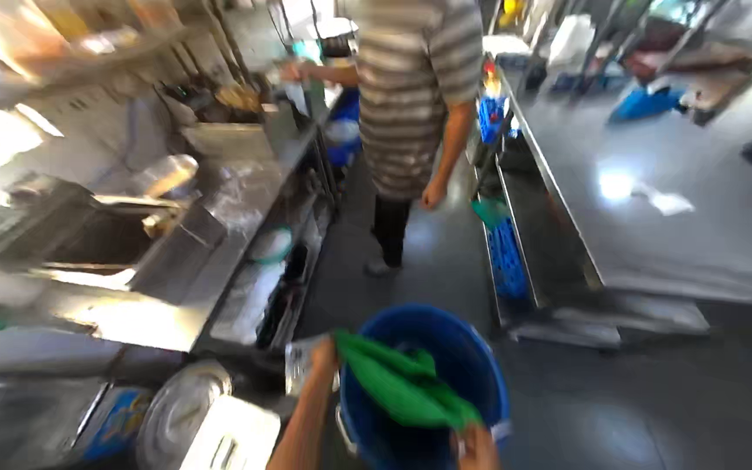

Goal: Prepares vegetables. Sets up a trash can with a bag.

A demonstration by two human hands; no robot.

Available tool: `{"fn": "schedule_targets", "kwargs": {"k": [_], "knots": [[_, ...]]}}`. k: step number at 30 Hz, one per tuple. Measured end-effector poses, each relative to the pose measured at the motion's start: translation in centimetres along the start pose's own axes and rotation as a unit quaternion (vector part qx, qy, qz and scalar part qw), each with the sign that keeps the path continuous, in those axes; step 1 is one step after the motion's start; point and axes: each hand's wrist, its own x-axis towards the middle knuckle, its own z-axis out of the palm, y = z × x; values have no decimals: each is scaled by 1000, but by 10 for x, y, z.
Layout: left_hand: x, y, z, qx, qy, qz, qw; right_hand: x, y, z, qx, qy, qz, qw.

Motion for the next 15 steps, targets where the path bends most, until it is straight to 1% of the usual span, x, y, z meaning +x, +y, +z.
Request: {"fn": "schedule_targets", "kwargs": {"k": [1, 2, 3, 4, 5, 6, 7, 8, 9, 10, 11, 12, 13, 14, 15], "knots": [[-5, 7, 7, -103, 4, -63, 993, 11, -10, 8, 96, 34, 15, 995], [-2, 21, 16, -187, 6, -108, 976, 26, -30, 20, 180, 41, 30, 982], [2, 33, 23, -244, 6, -133, 961, 37, -50, 27, 231, 25, 43, 972], [7, 38, 26, -279, -7, -140, 950, 41, -65, 27, 243, 2, 54, 968], [12, 39, 26, -290, -27, -136, 947, 42, -75, 23, 218, -26, 60, 974], [14, 37, 24, -278, -44, -128, 951, 41, -78, 14, 150, -51, 60, 986], [15, 31, 19, -253, -53, -115, 959, 36, -77, 2, 40, -69, 55, 995], [14, 22, 12, -220, -63, -99, 968, 31, -73, -12, -96, -75, 54, 991], [12, 12, 2, -174, -72, -87, 978, 27, -68, -24, -231, -65, 46, 970], [11, 1, -8, -119, -91, -84, 985, 25, -62, -36, -334, -41, 38, 941], [11, -10, -18, -63, -113, -89, 988, 24, -58, -46, -376, -13, 31, 926], [10, -17, -25, -8, -122, -91, 988, 24, -56, -54, -363, 19, 27, 931], [8, -22, -28, 33, -120, -89, 988, 27, -59, -59, -324, 49, 25, 945], [6, -23, -29, 49, -112, -88, 989, 31, -63, -61, -262, 73, 19, 962], [4, -23, -28, 35, -104, -90, 990, 34, -67, -63, -184, 83, 17, 979]]}}
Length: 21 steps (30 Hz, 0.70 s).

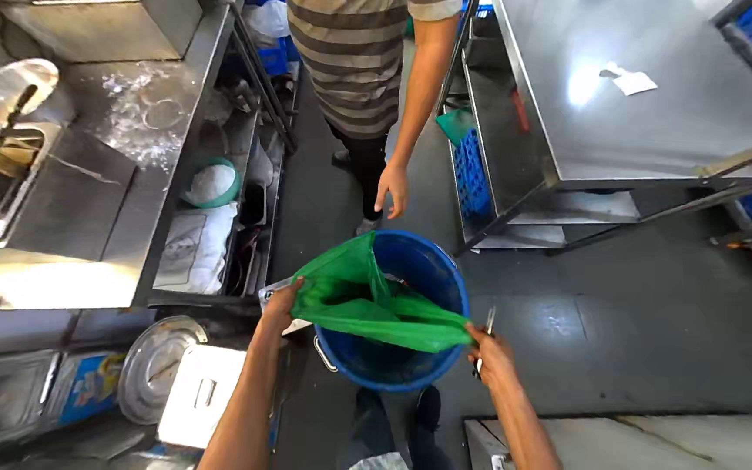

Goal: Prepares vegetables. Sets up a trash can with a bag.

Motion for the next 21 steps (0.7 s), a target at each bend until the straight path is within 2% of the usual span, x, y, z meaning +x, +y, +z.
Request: {"fn": "schedule_targets", "kwargs": {"k": [2, 4, 8, 11, 13, 16, 18, 21], "knots": [[0, -4, 4, -92, -5, 2, 996, 4, -4, -9, 159, -23, 27, 987], [-2, -8, 7, -157, -23, -3, 987, 1, 4, -16, 263, -66, 55, 961], [-15, -13, 9, -193, -23, -8, 981, -1, 28, -30, 332, -52, 39, 941], [-17, -21, 2, -206, -39, -7, 978, -1, 33, -33, 391, -108, 39, 913], [-20, -29, -2, -216, -43, -6, 975, -2, 36, -32, 373, -139, 37, 917], [-27, -45, -11, -222, -43, -19, 974, 1, 41, -39, 220, -135, -3, 966], [-35, -53, -16, -227, -51, -28, 972, 2, 37, -46, 133, -117, -16, 984], [-46, -65, -22, -230, -43, -43, 971, 7, 30, -52, 114, -87, -19, 989]]}}
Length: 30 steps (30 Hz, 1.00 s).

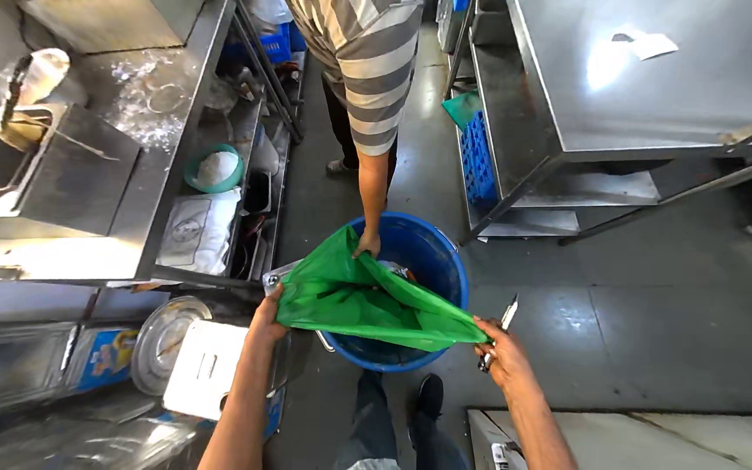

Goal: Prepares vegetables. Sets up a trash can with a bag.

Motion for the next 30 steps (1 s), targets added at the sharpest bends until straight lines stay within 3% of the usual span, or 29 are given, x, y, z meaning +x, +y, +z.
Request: {"fn": "schedule_targets", "kwargs": {"k": [9, 13, 17, 22, 25, 27, 30], "knots": [[-6, -16, -11, -9, 21, 39, 999, 3, -11, 1, -173, 27, -41, 984], [-3, -26, -1, 2, 41, 45, 998, 7, -23, 1, -71, 68, -83, 992], [-5, -71, -23, 14, 40, 55, 998, 3, 25, -41, -15, 128, -93, 987], [12, -165, -85, 57, 66, 61, 994, 40, 106, -86, -150, 154, -108, 971], [33, -204, -84, 176, 128, 140, 966, 83, 109, -83, -210, 162, -123, 956], [46, -224, -80, 290, 170, 191, 922, 105, 117, -80, -255, 159, -135, 944], [49, -251, -77, 423, 180, 194, 867, 126, 144, -89, -315, 174, -147, 921]]}}
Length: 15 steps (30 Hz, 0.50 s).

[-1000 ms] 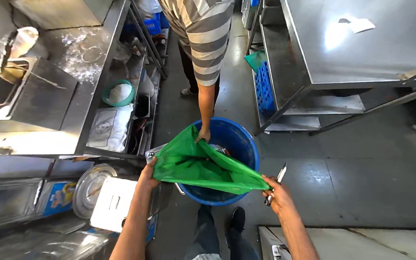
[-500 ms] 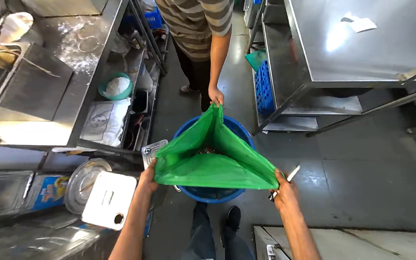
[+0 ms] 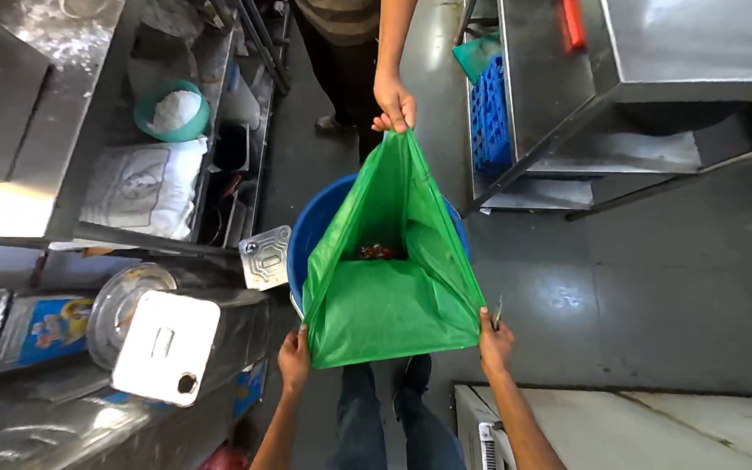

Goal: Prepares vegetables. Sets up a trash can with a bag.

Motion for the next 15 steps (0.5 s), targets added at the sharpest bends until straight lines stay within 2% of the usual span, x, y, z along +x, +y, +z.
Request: {"fn": "schedule_targets", "kwargs": {"k": [3, 5, 9, 11, 13, 15], "knots": [[-10, -25, 15, 7, 4, -42, 999, 4, 39, 13, -34, 2, 49, 998], [-8, -36, 25, -25, 50, -74, 996, 14, 51, 26, -15, 11, 116, 993], [17, -18, 25, -98, 161, -119, 975, 17, 66, 56, 43, 21, 204, 978], [45, 3, 14, -68, 176, -105, 976, 15, 63, 75, 101, 14, 204, 974], [83, 29, 0, -40, 165, -78, 982, 10, 59, 96, 194, -16, 153, 969], [121, 50, -6, -18, 134, -54, 989, -8, 32, 104, 254, -57, 104, 960]]}}
